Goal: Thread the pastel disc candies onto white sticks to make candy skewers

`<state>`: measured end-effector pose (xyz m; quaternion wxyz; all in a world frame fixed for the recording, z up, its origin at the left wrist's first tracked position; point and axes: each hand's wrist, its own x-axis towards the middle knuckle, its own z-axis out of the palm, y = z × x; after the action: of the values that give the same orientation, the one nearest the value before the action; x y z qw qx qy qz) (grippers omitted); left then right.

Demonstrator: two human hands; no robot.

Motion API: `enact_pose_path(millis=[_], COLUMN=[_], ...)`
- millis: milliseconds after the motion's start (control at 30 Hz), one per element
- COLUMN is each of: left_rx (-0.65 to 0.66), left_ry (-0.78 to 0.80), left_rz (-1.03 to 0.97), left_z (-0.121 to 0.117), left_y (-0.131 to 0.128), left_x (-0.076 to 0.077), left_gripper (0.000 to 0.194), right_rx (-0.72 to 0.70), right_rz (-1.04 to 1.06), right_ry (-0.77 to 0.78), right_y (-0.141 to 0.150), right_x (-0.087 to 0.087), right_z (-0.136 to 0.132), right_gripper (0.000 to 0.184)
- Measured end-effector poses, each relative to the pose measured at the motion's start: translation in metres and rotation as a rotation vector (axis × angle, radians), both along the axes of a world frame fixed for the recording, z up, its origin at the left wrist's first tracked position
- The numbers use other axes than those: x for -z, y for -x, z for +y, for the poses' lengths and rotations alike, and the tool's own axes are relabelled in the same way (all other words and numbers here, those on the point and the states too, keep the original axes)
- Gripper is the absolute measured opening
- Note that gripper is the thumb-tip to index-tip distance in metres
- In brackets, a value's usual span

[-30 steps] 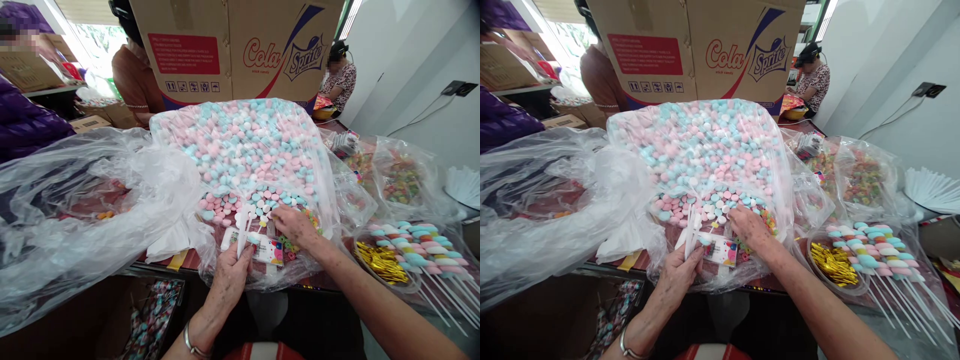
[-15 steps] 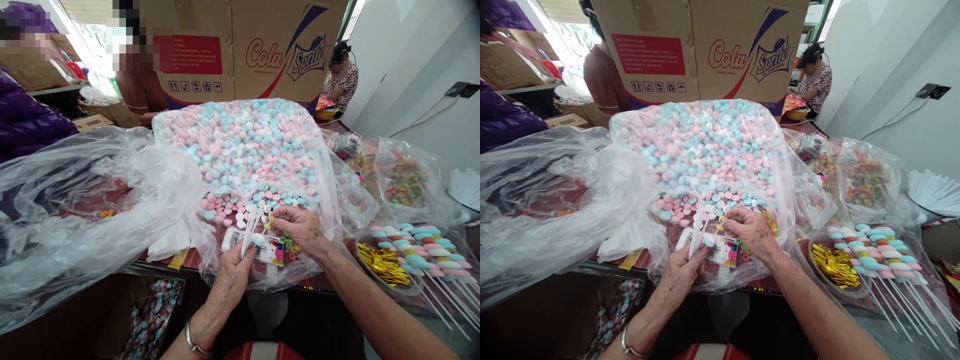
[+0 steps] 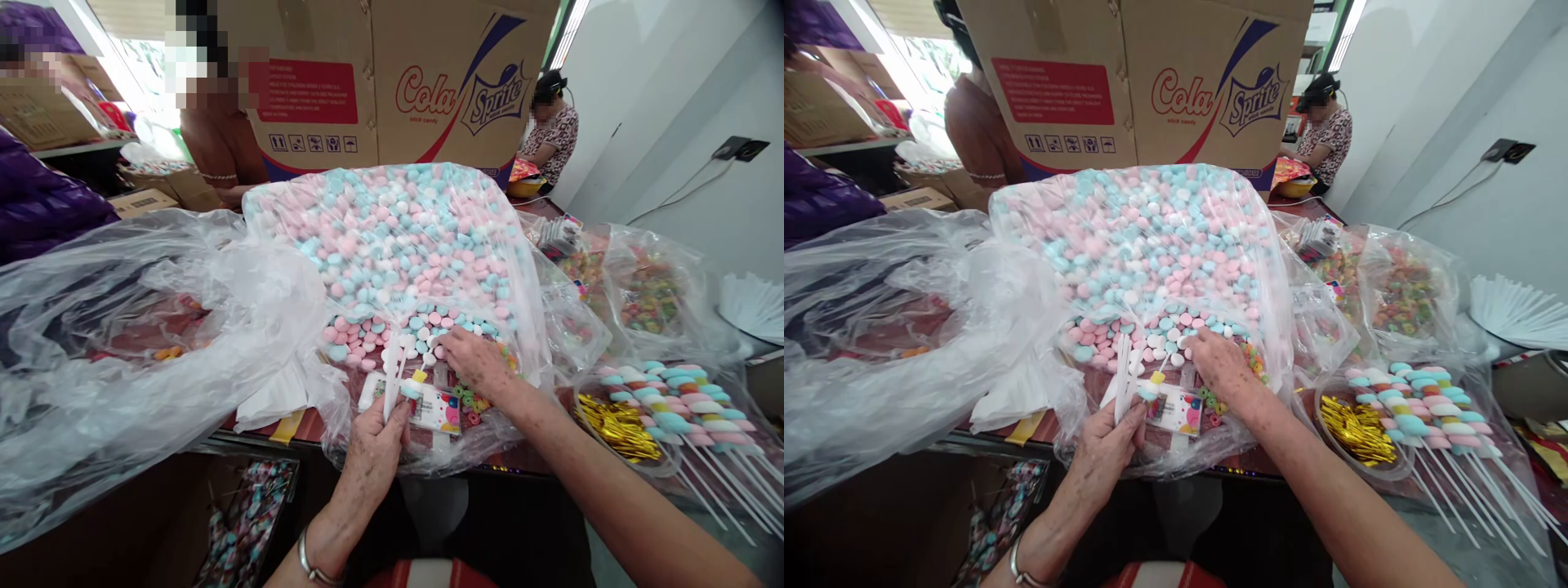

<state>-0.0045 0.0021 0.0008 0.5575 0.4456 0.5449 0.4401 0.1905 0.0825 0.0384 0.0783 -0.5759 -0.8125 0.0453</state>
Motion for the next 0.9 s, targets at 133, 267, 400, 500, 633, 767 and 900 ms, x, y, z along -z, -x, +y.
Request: enact_pose_path(millis=[133, 267, 400, 500, 633, 767, 900], left_rx=[-0.007, -0.008, 0.006, 0.013, 0.025, 0.007, 0.004], left_ry=[0.021, 0.017, 0.016, 0.015, 0.008, 0.013, 0.013], left_rz=[-0.002, -0.016, -0.024, -0.011, 0.008, 0.021, 0.025], left_z=[0.0, 0.0, 0.0, 0.0, 0.0, 0.0, 0.0], left_y=[0.0, 0.001, 0.001, 0.002, 0.002, 0.002, 0.001], left_x=[0.001, 0.004, 0.007, 0.008, 0.007, 0.009, 0.01], left_gripper=[0.035, 0.035, 0.032, 0.031, 0.031, 0.029, 0.029], right_rx=[-0.046, 0.076, 0.031, -0.044, -0.088, -0.151, -0.17], right_rz=[-0.148, 0.109, 0.336, 0.298, 0.153, -0.035, -0.079], right_ry=[-0.023, -0.001, 0.02, -0.017, -0.072, -0.115, -0.163], right_y=[0.006, 0.003, 0.004, 0.01, 0.017, 0.024, 0.03], right_x=[0.005, 0.01, 0.015, 0.019, 0.024, 0.027, 0.033], right_z=[0.003, 0.002, 0.005, 0.005, 0.001, -0.006, -0.009], right_gripper=[0.025, 0.016, 0.014, 0.013, 0.015, 0.013, 0.015])
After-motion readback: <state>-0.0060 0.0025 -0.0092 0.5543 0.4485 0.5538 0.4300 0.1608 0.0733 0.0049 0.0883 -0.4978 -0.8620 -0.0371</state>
